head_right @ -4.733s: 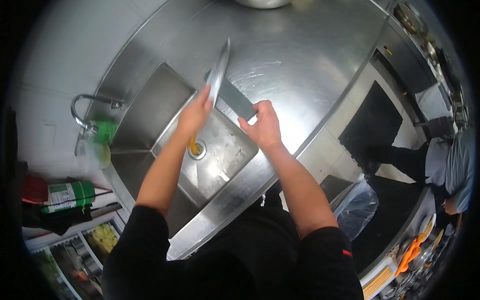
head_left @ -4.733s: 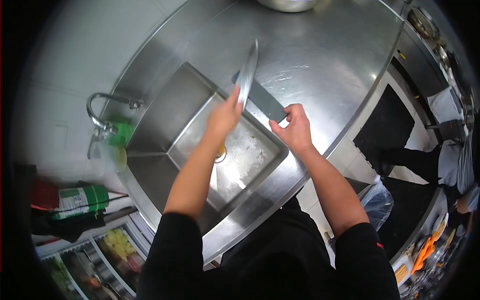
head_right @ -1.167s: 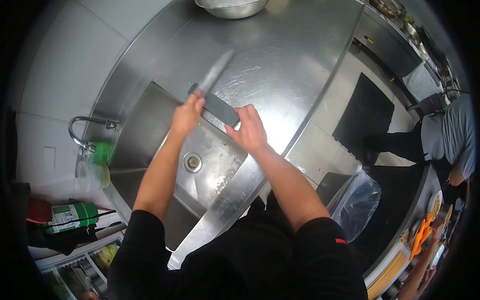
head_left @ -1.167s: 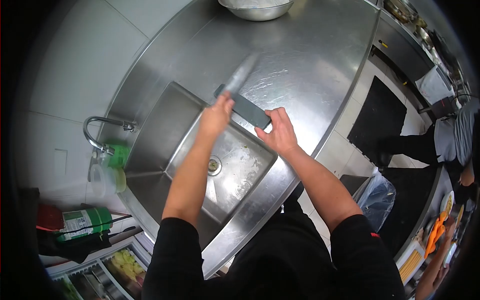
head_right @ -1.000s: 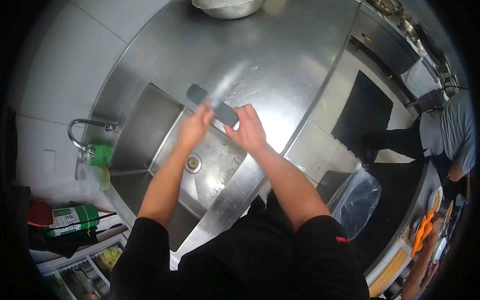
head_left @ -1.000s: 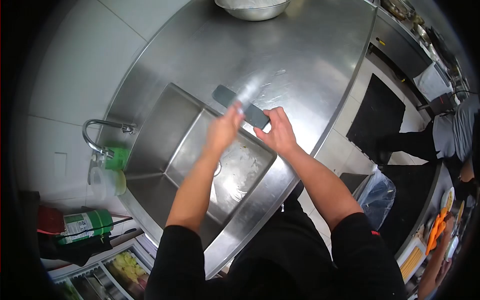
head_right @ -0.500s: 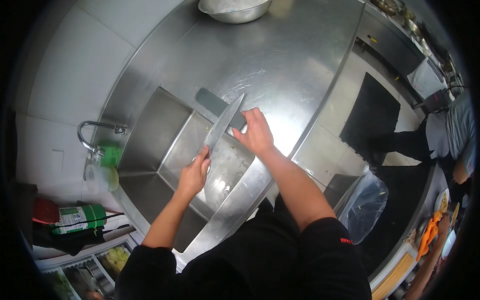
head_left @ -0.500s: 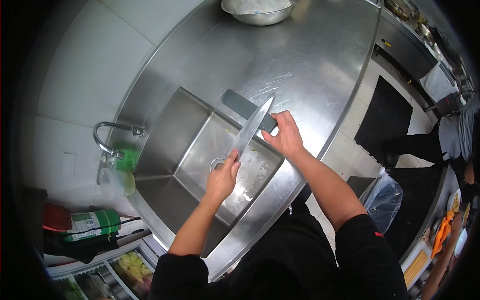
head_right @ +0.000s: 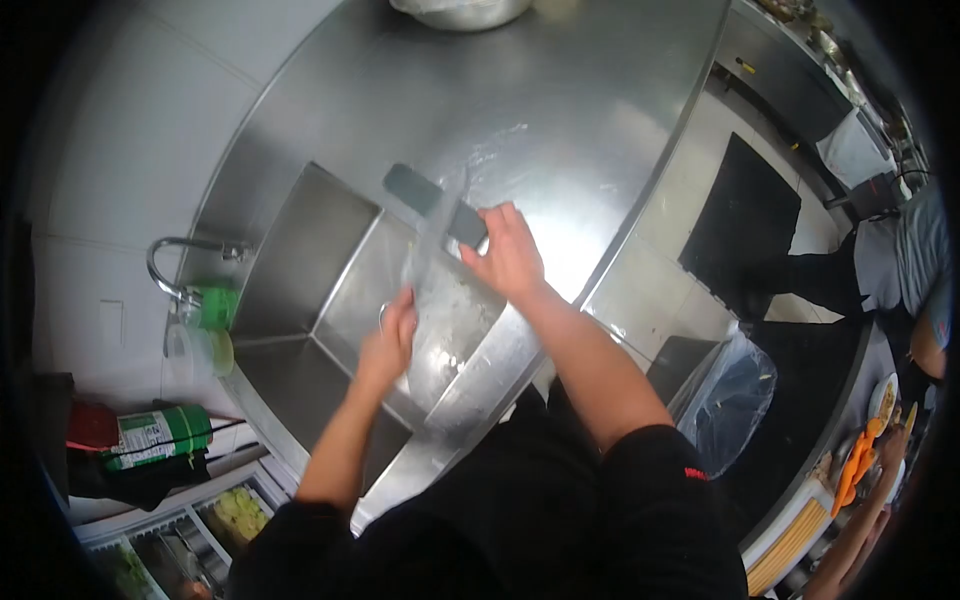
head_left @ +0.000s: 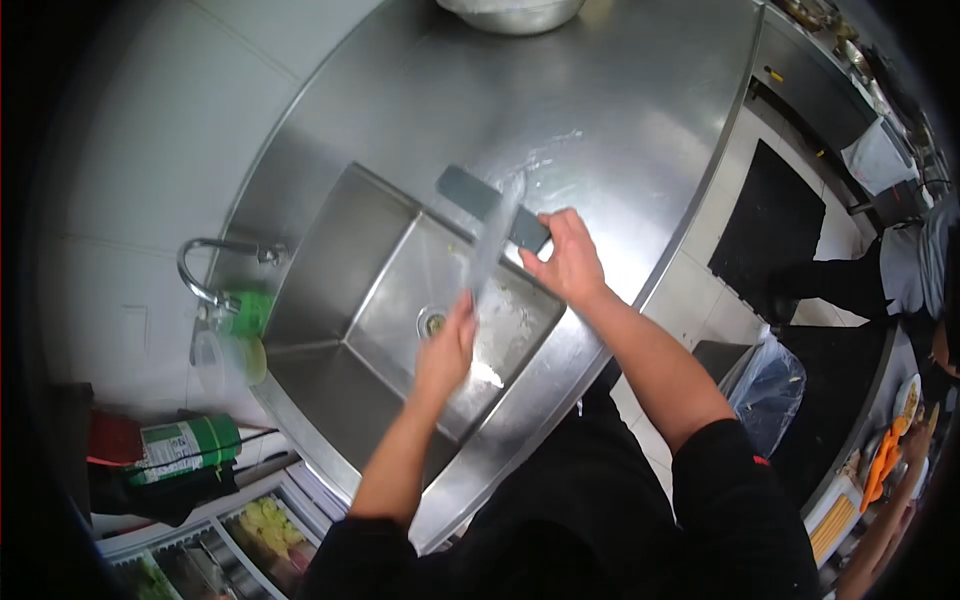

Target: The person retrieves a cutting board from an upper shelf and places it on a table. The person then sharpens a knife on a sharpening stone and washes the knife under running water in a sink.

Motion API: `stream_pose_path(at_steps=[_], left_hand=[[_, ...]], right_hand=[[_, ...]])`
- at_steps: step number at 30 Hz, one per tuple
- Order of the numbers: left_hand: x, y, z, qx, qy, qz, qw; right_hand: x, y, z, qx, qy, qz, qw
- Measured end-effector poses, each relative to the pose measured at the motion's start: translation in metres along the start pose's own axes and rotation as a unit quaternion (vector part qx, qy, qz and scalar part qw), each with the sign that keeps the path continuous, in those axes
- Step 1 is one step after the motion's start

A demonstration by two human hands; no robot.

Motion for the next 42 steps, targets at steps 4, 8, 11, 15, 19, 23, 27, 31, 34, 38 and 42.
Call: stream_pose_path(at_steps=[4, 8, 11, 15, 19, 23, 27, 31, 34, 38, 42], left_hand=[[-0.048, 0.032, -0.134, -0.097, 0.032, -0.028, 0.994], [-0.022, 0.011, -0.075, -0.088, -0.002, -0.053, 0.995], [-0.013, 0.018, 0.045, -0.024, -0.021, -0.06, 0.998], [-0.024, 0.015, -0.026, -0.075, -0.005, -0.069, 0.995], [-0.037, 0.02, -0.13, -0.06, 0.048, -0.065, 0.995], [0.0, -0.002, -0.014, -0.069, -0.028, -0.076, 0.994], [-0.021, 0.033, 0.056, -0.118, -0.104, -0.057, 0.986], [-0.03, 0.024, -0.088, -0.131, -0.017, -0.112, 0.985], [-0.032, 0.019, -0.136, -0.074, 0.034, -0.086, 0.993], [-0.014, 0.015, -0.007, -0.087, -0.03, -0.087, 0.992], [-0.027, 0.027, 0.067, -0.117, -0.105, -0.083, 0.984]], right_hand=[[0.002, 0.001, -0.001, 0.018, -0.013, -0.003, 1.0], [0.002, 0.002, -0.001, 0.021, -0.015, -0.001, 1.0], [-0.002, 0.004, -0.004, 0.023, -0.004, -0.014, 1.0], [0.003, 0.001, 0.001, 0.004, -0.005, -0.014, 1.0], [0.001, 0.003, 0.002, 0.022, -0.011, -0.012, 1.0], [0.0, 0.003, -0.001, 0.016, -0.027, -0.018, 0.999], [0.003, 0.004, -0.001, 0.032, -0.035, -0.019, 0.999], [0.0, 0.0, -0.002, 0.032, -0.029, -0.006, 0.999], [0.001, 0.001, 0.004, 0.031, -0.035, -0.009, 0.999], [0.001, 0.003, -0.001, 0.022, -0.027, -0.024, 0.999], [-0.002, 0.006, -0.001, 0.021, -0.012, -0.024, 0.999]])
Point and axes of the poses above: each hand's wrist, its own z-axis away from the middle knuckle, its own x-axis out of the palm, y = z × x, the point moved 7 cm from there along -z, towards the middle knuckle, and after that the axes turned 3 degrees about -y, right-handed, at the moved point
